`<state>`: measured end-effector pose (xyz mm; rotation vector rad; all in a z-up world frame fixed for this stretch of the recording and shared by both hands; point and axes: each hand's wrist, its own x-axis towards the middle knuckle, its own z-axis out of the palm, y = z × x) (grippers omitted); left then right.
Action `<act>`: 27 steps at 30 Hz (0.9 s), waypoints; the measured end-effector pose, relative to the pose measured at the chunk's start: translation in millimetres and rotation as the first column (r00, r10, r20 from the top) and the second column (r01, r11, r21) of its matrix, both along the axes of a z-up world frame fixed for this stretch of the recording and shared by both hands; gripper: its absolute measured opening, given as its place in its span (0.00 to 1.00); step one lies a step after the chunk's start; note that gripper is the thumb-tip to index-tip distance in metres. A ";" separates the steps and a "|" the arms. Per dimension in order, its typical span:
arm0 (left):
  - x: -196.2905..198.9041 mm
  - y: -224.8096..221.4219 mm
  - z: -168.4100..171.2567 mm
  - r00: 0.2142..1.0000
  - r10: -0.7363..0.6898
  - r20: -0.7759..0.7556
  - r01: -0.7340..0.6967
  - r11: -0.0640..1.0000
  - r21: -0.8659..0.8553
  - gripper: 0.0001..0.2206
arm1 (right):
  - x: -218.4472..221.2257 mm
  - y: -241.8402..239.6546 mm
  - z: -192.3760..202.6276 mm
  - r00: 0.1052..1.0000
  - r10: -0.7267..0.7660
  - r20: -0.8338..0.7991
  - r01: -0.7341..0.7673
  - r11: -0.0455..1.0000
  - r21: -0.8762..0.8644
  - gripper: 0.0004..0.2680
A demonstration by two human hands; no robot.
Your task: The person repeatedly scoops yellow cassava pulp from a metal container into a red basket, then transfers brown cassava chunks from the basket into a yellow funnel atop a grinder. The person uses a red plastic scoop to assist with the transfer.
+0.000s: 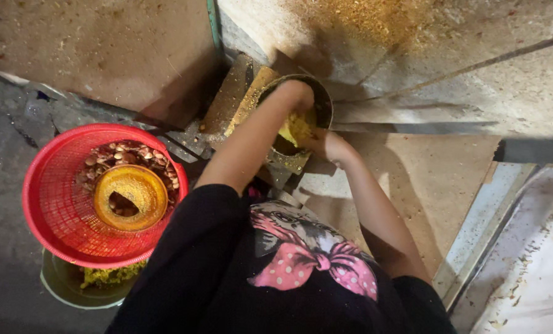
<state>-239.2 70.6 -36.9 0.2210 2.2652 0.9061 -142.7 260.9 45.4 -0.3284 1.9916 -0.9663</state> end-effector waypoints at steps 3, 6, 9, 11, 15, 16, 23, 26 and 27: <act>7.1 -27.6 23.0 0.999 -0.005 0.054 0.006 1.000 -0.019 0.13 | 4.8 6.4 6.9 1.000 0.011 0.013 -0.011 1.000 0.009 0.13; 20.5 -38.1 34.9 0.987 -0.020 0.161 0.020 1.000 0.004 0.13 | 4.4 8.0 10.5 0.998 0.044 -0.042 -0.037 0.987 0.155 0.13; 34.6 -39.0 36.7 0.968 -0.136 0.213 0.143 0.990 -0.018 0.13 | 4.6 5.6 14.4 1.000 0.023 0.000 -0.022 0.969 0.245 0.14; 41.1 -39.5 35.0 0.849 -0.525 0.062 0.528 0.846 -0.075 0.14 | 4.9 4.0 19.8 0.999 0.024 0.026 -0.029 0.966 0.256 0.12; 40.7 -41.7 32.4 0.804 -0.564 -0.189 0.504 0.814 -0.287 0.16 | -4.3 1.2 43.4 0.994 0.088 0.068 -0.102 0.964 0.245 0.08; 40.8 -41.9 31.9 0.921 -0.385 -0.055 0.367 0.907 -0.207 0.12 | -5.8 -0.3 50.3 0.991 0.096 0.098 -0.117 0.963 0.241 0.08; 87.4 -87.5 61.3 0.839 -0.316 -0.443 0.139 0.912 -0.387 0.12 | 2.3 -45.8 106.1 0.875 0.470 -0.114 -0.432 0.866 0.250 0.11; 153.6 -140.6 92.4 0.828 -0.183 -0.530 0.086 0.976 -0.202 0.28 | 36.4 -94.8 127.5 0.650 0.664 -0.368 -0.638 0.741 0.211 0.12; 183.1 -161.4 105.5 0.882 0.018 -0.471 -0.068 0.994 -0.090 0.25 | 54.7 -115.8 135.9 0.662 0.670 -0.336 -0.602 0.743 0.293 0.12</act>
